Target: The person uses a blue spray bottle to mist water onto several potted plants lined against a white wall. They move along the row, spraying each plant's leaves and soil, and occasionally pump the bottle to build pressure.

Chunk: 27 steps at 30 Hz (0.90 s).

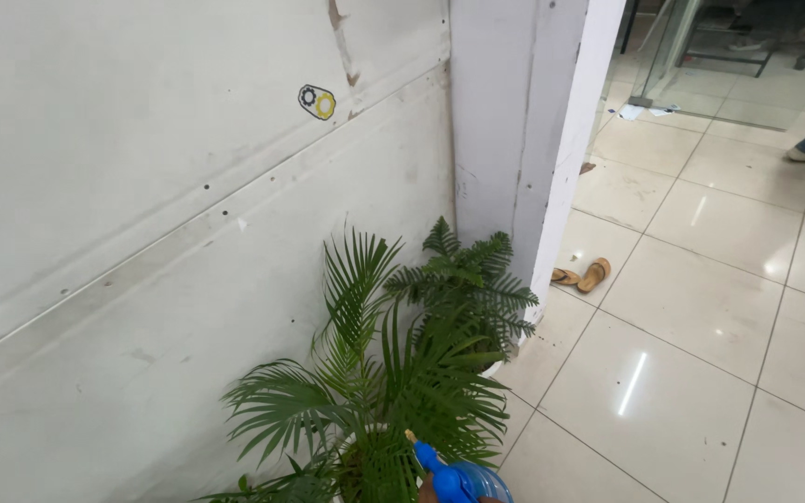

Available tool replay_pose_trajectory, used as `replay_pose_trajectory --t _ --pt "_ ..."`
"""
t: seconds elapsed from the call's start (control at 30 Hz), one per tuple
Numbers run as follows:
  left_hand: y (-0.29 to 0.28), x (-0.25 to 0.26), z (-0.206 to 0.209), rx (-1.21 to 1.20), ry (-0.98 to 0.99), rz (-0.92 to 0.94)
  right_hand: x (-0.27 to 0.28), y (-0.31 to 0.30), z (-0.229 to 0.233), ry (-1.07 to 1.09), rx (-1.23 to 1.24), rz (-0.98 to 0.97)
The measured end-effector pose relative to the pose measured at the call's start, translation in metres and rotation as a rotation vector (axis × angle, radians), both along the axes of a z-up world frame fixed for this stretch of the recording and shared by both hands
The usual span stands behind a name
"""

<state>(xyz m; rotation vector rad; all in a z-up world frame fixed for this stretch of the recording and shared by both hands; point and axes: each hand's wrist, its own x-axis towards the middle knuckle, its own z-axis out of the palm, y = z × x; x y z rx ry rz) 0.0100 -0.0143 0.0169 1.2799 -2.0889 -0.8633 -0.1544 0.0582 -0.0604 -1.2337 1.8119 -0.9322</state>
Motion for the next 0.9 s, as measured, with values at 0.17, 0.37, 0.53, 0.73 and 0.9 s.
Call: replay_pose_trajectory --t 0.17,0.37,0.53,0.73,0.9 --pt "-0.015 -0.006 0.011 -0.017 -0.006 0.014 -0.005 -0.020 0.004 -0.025 -0.015 0.021" --pt "0.007 -0.007 0.001 0.030 -0.038 0.021 -0.009 0.004 0.001 -0.100 0.015 0.040" --pt "0.029 -0.006 -0.001 0.052 -0.095 0.032 -0.014 0.010 0.013 -0.380 0.037 0.020" --pt "0.051 -0.019 0.015 0.102 -0.196 0.059 -0.038 0.013 0.085 -0.736 0.229 0.110" --pt "0.072 -0.032 0.031 0.069 -0.211 0.157 -0.036 0.022 0.108 -0.747 0.201 0.110"
